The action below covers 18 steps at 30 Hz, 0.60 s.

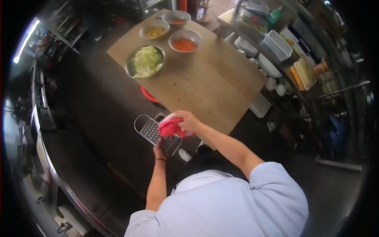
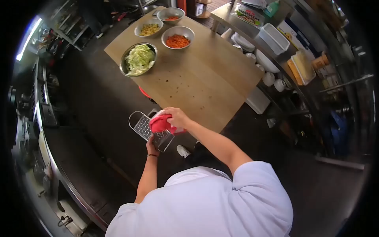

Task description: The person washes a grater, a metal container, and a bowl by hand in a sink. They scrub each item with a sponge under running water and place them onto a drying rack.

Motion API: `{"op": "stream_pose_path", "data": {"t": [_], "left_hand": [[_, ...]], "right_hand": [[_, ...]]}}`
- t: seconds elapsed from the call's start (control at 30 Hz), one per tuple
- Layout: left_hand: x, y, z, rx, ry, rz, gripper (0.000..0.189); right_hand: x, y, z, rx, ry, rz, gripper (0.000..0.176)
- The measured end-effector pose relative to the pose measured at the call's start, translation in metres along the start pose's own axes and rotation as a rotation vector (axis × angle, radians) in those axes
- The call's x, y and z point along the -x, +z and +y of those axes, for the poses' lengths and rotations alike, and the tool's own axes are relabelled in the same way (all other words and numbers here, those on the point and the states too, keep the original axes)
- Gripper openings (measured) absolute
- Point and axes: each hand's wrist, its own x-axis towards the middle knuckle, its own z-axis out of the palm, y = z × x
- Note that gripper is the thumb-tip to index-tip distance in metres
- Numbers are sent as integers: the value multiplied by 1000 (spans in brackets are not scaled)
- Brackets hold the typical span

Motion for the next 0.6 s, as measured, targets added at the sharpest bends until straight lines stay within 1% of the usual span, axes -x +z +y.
{"op": "stream_pose_path", "data": {"t": [0.07, 0.1, 0.13, 0.17, 0.2, 0.23, 0.27, 0.3, 0.33, 0.37, 0.4, 0.43, 0.5, 0.53, 0.57, 0.6], "left_hand": [[4, -5, 15, 39, 58, 4, 34], [24, 1, -27, 113, 7, 2, 34], [30, -24, -2, 67, 35, 58, 33], [31, -30, 2, 61, 46, 93, 32], [47, -45, 26, 36, 110, 142, 31], [58, -53, 32, 57, 129, 125, 32], [68, -56, 35, 78, 129, 136, 33], [76, -57, 36, 104, 134, 152, 33], [81, -59, 37, 148, 169, 178, 33], [84, -61, 38, 167, 198, 150, 30], [91, -70, 39, 177, 227, 137, 27], [100, -92, 37, 132, 271, 222, 25], [126, -89, 48, 207, 266, 269, 31], [131, -97, 42, 248, 288, 280, 31], [132, -93, 24, 323, 293, 265, 32], [116, -97, 28, 389, 306, 299, 30]], "right_hand": [[-1, -17, -5, -185, -4, 147, 45], [33, -59, -15, -209, 134, 209, 47], [30, -69, -10, 56, 3, 337, 48], [32, -97, -3, 259, -7, 470, 48], [34, -106, 0, 619, -96, 595, 47], [42, -123, 7, 786, 10, 619, 44], [51, -140, 29, 972, 46, 595, 38], [54, -161, 73, 834, 79, 600, 31], [56, -167, 71, 740, 62, 605, 25], [55, -161, 64, 643, 49, 599, 21], [50, -145, 56, 662, 46, 588, 17], [50, -120, 58, 646, 55, 568, 18], [38, -69, 83, 476, 135, 352, 24], [36, -38, 90, 282, 203, 236, 27], [34, -11, 88, 133, 269, 116, 30], [6, 26, 72, 143, 240, -41, 30]]}}
